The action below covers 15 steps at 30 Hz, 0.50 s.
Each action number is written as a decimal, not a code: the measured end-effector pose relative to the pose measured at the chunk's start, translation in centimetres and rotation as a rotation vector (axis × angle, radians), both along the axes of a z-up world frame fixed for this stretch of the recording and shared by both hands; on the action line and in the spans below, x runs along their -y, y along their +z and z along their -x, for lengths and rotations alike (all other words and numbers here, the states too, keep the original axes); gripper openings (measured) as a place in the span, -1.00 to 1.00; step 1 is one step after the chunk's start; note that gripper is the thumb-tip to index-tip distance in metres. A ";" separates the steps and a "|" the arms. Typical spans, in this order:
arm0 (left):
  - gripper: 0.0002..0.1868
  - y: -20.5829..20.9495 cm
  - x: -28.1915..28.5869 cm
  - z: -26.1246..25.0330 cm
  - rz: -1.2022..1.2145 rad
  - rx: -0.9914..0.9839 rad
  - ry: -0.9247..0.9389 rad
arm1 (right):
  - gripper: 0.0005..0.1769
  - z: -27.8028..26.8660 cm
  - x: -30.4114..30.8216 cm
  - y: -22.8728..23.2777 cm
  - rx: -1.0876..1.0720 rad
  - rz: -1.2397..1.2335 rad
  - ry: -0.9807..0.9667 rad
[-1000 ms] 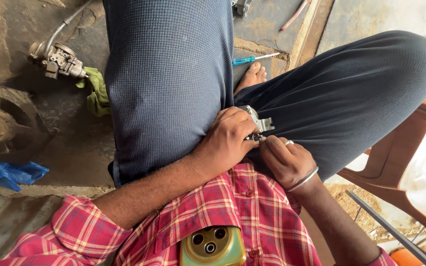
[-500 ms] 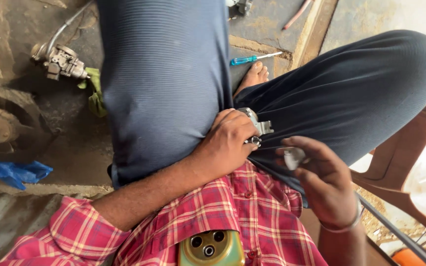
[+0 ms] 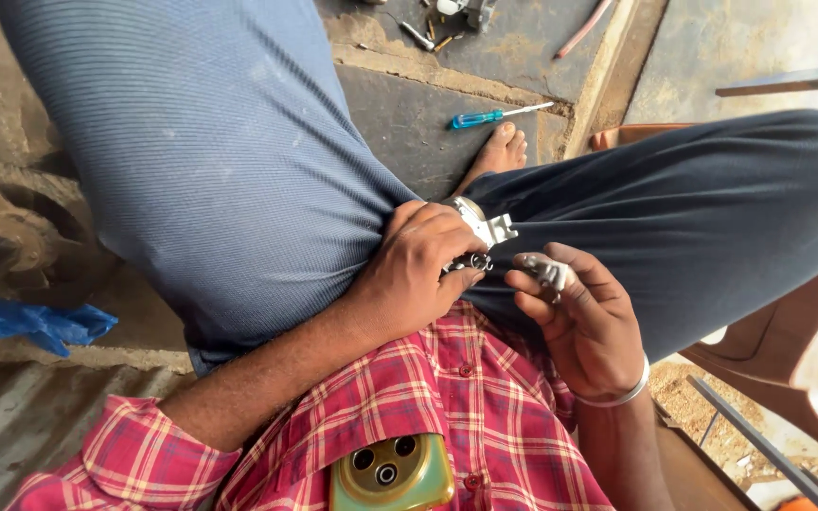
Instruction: Repairing or assembling a motorcycle carburetor while sitting down.
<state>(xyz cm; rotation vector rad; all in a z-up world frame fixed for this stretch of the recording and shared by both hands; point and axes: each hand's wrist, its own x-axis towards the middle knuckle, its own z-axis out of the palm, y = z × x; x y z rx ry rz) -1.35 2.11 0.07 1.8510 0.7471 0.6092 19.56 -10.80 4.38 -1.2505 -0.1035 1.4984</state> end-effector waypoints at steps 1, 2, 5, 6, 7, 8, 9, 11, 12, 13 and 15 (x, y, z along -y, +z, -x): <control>-0.71 0.1 -0.1 0.0 0.018 -0.005 -0.001 | -0.67 0.0 -0.1 -0.1 -0.030 0.011 -0.012; -0.71 0.1 -0.3 0.0 0.035 -0.010 -0.003 | -0.66 0.0 -0.4 -0.3 -0.060 0.023 -0.024; -0.72 -0.6 -1.0 -0.2 0.093 -0.019 -0.003 | -0.63 0.5 -2.1 -0.4 -0.048 0.049 0.017; -0.72 -0.7 -1.0 -0.2 0.094 -0.022 0.000 | -0.63 0.7 -2.6 -0.1 -0.051 0.050 0.020; -0.70 -0.8 -1.0 -0.2 0.112 -0.017 -0.002 | -0.61 0.9 -3.2 0.1 -0.052 0.045 0.033; -0.69 -0.9 -1.0 -0.2 0.130 -0.011 -0.005 | -0.58 1.2 -3.8 0.4 -0.053 0.040 0.046; -0.69 -1.0 -1.0 -0.2 0.126 -0.014 -0.004 | -0.58 1.1 -3.9 0.3 -0.056 0.036 0.048; -0.72 -1.3 -0.9 -0.2 0.106 -0.026 -0.003 | -0.54 0.9 -4.1 0.1 -0.076 -0.001 0.067; -0.72 -1.3 -1.0 -0.2 0.105 -0.027 -0.002 | -0.54 0.9 -4.3 0.1 -0.078 -0.003 0.068; -0.73 -1.3 -1.0 -0.3 0.096 -0.032 -0.005 | -0.54 0.9 -4.4 0.1 -0.064 -0.025 0.090; -0.73 -1.3 -1.0 -0.5 0.091 -0.038 -0.009 | -0.53 0.5 -4.3 -0.1 -0.052 -0.045 0.111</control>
